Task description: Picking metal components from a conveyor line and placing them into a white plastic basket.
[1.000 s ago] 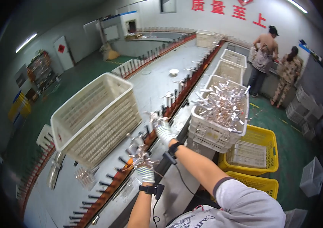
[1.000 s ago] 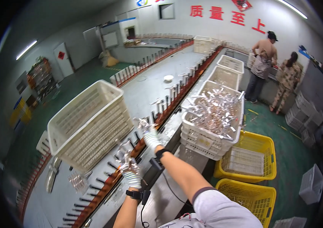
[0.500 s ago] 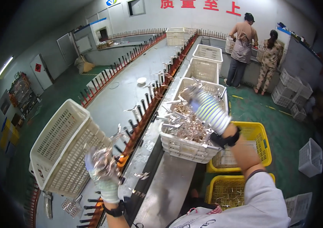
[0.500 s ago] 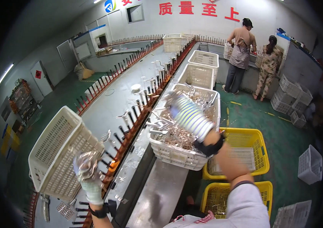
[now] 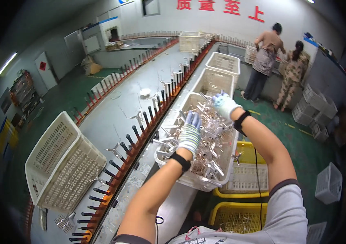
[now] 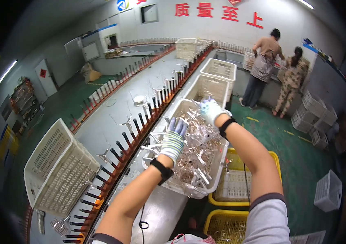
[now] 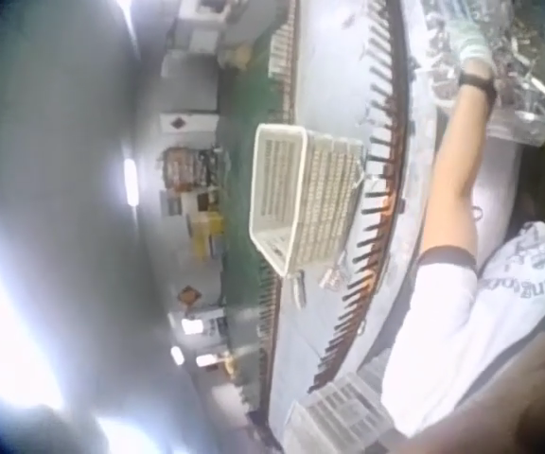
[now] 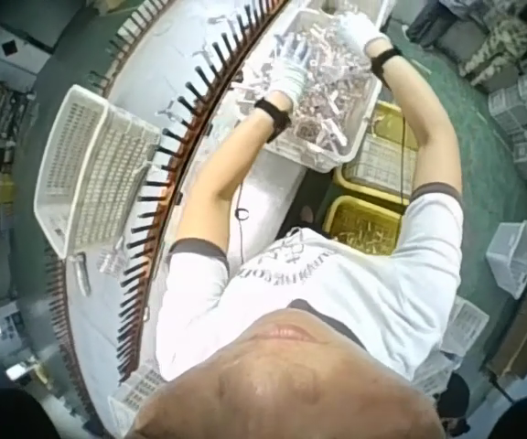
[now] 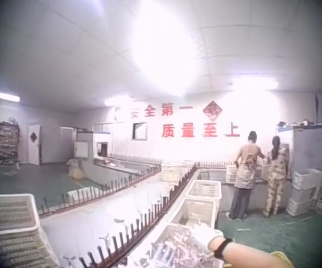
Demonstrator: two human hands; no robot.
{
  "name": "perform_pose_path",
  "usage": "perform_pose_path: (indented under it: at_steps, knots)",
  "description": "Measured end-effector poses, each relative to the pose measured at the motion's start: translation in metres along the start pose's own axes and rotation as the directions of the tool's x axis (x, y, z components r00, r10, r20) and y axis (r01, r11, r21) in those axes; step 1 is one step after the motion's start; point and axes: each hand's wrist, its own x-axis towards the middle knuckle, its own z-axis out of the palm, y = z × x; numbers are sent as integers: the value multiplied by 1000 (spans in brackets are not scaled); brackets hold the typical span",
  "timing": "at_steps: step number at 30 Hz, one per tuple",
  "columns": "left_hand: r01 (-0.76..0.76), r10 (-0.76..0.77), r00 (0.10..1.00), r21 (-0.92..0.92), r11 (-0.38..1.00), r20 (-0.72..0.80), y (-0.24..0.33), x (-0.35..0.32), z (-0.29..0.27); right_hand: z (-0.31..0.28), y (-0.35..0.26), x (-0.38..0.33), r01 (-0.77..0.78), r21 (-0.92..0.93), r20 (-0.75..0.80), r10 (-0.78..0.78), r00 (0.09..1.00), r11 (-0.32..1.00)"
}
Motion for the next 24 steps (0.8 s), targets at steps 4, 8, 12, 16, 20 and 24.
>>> perform_pose_path:
  at_steps: [4, 8, 12, 16, 20, 24]
  knots:
    - [35, -335, 873, -638, 769, -355, -23, -52, -8, -36, 29, -38, 232, 582, -218, -126, 968, 779]
    - [52, -649, 739, -946, 320, -179, -22, -176, -13, -99, -6, -65, 300, 541, -500, 14, 866, 786]
    - [540, -957, 161, -833, -118, 240, 22, -344, 38, -159, -135, -148, 318, 785, -500, 241, 832, 531]
    - [222, -928, -13, -904, -365, 372, 31, -435, 70, -85, -244, -207, 144, 772, -504, 460, 731, 619]
    - [442, -946, 22, -852, -281, 323, -3, -470, 120, -16, -284, -185, -228, 493, -390, 447, 805, 840]
    - [641, -712, 18, -554, -531, 702, -48, -509, 167, -5, -258, -174, -331, 464, -317, 502, 804, 822]
